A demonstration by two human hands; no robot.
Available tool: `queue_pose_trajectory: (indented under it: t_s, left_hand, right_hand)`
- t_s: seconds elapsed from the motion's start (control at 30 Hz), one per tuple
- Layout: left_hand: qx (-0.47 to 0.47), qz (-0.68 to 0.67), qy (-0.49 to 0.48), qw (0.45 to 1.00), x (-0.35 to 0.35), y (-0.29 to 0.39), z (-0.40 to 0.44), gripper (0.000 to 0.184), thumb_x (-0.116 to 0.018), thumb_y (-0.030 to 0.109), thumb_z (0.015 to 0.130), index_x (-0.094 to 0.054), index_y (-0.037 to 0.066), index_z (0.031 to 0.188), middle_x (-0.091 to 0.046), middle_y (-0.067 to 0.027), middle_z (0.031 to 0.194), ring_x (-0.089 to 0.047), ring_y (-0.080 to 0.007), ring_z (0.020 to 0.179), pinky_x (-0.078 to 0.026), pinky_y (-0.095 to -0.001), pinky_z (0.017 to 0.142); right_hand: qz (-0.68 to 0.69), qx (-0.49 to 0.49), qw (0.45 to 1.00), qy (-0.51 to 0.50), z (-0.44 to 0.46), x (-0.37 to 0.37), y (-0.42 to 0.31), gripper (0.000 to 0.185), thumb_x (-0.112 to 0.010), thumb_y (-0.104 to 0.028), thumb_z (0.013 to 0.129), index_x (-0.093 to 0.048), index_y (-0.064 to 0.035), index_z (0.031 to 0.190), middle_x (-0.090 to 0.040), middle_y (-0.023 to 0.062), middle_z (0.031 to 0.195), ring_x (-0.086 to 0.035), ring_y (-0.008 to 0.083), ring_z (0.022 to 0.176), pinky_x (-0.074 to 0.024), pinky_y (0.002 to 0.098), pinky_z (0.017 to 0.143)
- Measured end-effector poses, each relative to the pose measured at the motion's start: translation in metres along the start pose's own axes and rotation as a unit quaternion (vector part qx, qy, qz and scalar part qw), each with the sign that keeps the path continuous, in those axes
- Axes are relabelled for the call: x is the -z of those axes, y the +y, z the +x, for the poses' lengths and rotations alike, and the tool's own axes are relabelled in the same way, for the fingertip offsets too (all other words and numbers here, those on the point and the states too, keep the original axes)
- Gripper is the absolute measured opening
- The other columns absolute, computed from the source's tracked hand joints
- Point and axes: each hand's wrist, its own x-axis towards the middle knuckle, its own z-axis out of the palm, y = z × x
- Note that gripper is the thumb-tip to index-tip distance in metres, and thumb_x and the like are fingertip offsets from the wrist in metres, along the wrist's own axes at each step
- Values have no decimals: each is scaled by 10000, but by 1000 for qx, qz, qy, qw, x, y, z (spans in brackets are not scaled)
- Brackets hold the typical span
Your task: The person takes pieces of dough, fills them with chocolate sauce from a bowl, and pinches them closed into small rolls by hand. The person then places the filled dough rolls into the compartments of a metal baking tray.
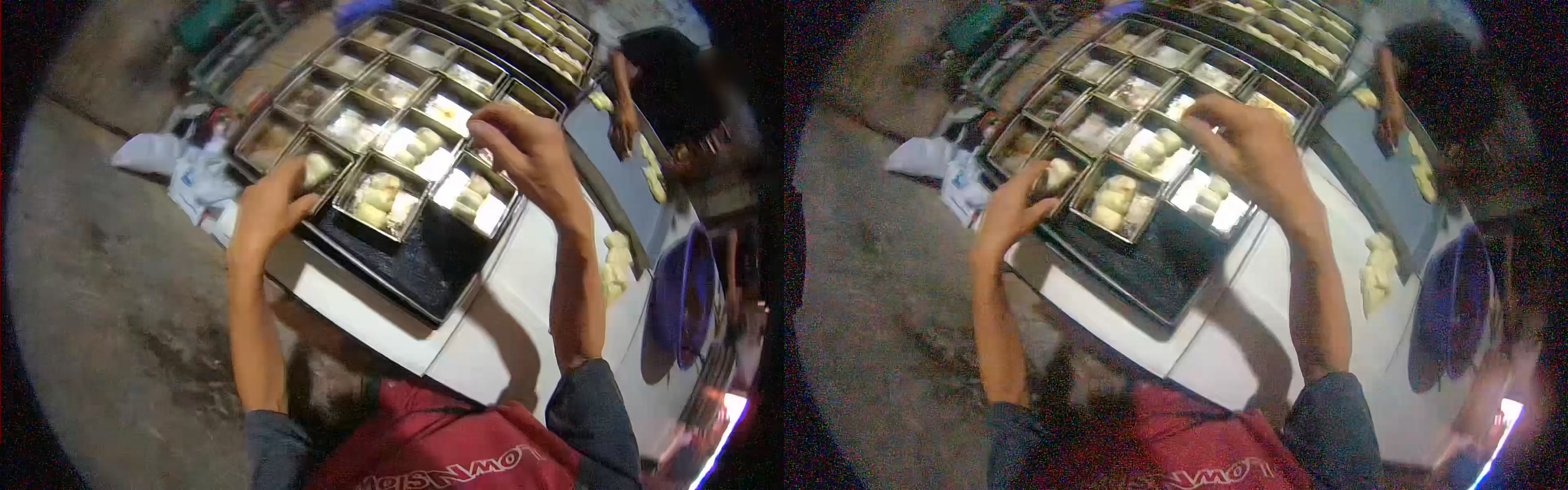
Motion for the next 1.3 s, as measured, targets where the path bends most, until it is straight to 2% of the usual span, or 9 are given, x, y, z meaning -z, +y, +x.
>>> queue_pose_trajectory:
  t_s: [0.2,0.3,0.5,0.6,0.83,0.9,1.03,1.2,1.3]
  left_hand:
    - [17,5,42,999,23,28,-41,604,-702,266,913,-490,97,1453,-454,-156,1513,-444,-314,1387,-408,-432,1073]
    - [28,-107,46,993,25,82,-70,543,-709,131,892,-547,62,1406,-600,-152,1355,-625,-216,1119,-507,-303,794]
    - [-75,-388,-150,906,-61,255,-115,521,-806,106,786,-638,34,1273,-674,-131,1223,-686,-184,911,-517,-283,653]
    - [-136,-361,-191,902,-135,315,-123,523,-795,258,822,-630,32,1263,-678,-152,1150,-697,-244,905,-540,-338,710]
    - [95,-557,-390,727,-214,375,-137,356,-745,218,872,-672,-21,1126,-692,-78,929,-642,-143,790,-534,-283,723]
    - [122,-604,-363,699,-220,375,-141,221,-714,190,911,-696,7,1033,-671,-21,837,-596,-79,712,-502,-224,621]
    - [155,-634,-360,667,-224,375,-146,231,-695,220,941,-687,33,1077,-678,-22,860,-621,-76,739,-530,-213,600]
    - [162,-670,-341,640,-218,387,-156,267,-680,218,952,-656,18,1127,-690,-57,946,-664,-103,807,-563,-218,664]
    - [193,-708,-330,593,-218,389,-161,245,-684,190,946,-643,19,1115,-684,-63,953,-673,-119,791,-573,-222,679]
  right_hand:
    - [-118,-360,919,106,-223,112,76,265,-641,-263,927,-710,-32,1036,-723,115,841,-688,185,706,-533,315,667]
    - [-115,-481,868,39,-303,106,65,451,-693,-302,862,-638,-29,1218,-694,200,1095,-693,330,943,-528,389,838]
    - [-198,-294,935,-12,-337,72,51,404,-688,-215,843,-594,-20,1183,-582,140,1181,-550,314,1128,-487,420,908]
    - [-44,-348,935,58,-349,81,57,344,-669,-181,851,-606,1,1136,-636,143,1056,-613,264,914,-500,374,792]
    - [65,-332,933,126,-375,95,55,334,-757,-231,814,-631,5,1013,-637,117,1061,-626,220,889,-508,347,766]
    - [-75,-289,947,118,-383,101,63,289,-765,-225,815,-620,-8,942,-621,112,1108,-626,221,925,-519,348,791]
    - [413,-376,808,186,-389,105,54,211,-704,-174,894,-571,-45,994,-620,108,1059,-618,163,892,-531,277,737]
    - [495,-379,752,215,-394,105,61,259,-613,-206,973,-579,-41,1170,-630,30,898,-595,90,780,-496,232,628]
    - [413,-370,814,173,-395,100,65,214,-631,-175,959,-602,-40,1122,-624,28,898,-589,89,759,-486,228,601]
